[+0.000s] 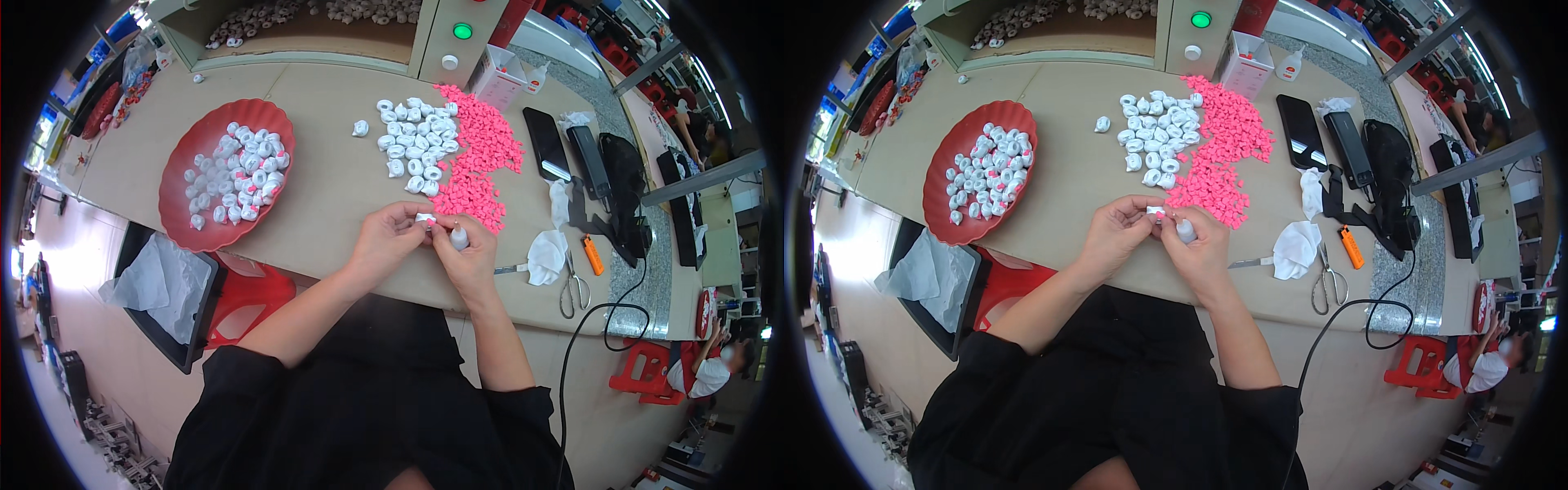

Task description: The person applies glue from a small bottle to white ring-shaped objects and attaches pink foam pieces to them. The person handles the items one at a time, repeatedly picking up a white ring, applying adhesive, and pressing a pink piece onto it. Finished items are placed into a red tray on the table.

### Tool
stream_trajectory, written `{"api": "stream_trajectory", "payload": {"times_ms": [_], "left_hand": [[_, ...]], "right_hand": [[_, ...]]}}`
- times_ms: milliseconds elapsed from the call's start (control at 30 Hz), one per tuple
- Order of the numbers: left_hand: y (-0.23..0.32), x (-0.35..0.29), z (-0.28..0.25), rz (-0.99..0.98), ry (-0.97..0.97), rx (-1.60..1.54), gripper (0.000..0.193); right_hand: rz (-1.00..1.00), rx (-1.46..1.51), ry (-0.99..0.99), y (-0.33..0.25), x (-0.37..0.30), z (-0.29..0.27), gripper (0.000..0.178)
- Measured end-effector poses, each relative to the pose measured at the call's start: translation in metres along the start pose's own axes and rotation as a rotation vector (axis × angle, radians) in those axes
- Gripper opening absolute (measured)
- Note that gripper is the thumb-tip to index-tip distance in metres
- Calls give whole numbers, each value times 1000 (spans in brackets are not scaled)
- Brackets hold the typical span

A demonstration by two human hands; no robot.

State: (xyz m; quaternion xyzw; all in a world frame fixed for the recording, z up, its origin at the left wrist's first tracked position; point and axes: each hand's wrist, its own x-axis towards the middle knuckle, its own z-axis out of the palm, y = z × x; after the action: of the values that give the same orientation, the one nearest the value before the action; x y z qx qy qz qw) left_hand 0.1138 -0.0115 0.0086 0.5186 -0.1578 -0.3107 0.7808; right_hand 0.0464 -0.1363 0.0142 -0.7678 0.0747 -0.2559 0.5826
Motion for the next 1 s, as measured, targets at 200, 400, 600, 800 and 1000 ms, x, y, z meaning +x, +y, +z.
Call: {"api": "stream_trajectory", "payload": {"times_ms": [200, 400, 600, 800, 1000], "left_hand": [[-1, 0, 1, -8, 6, -11, 26], [-4, 1, 0, -13, 20, 9, 26], [-3, 1, 2, -18, 28, 14, 27], [0, 5, 1, -20, 23, 17, 26], [0, 5, -1, -100, 13, -10, 28]], "right_hand": [[-128, -135, 15, 0, -4, 3, 10], [-257, -309, -2, -1, -3, 3, 10], [-220, -202, 26, 4, -3, 5, 9], [-109, -110, 59, 7, -1, 5, 7], [315, 238, 41, 2, 1, -4, 9]]}}
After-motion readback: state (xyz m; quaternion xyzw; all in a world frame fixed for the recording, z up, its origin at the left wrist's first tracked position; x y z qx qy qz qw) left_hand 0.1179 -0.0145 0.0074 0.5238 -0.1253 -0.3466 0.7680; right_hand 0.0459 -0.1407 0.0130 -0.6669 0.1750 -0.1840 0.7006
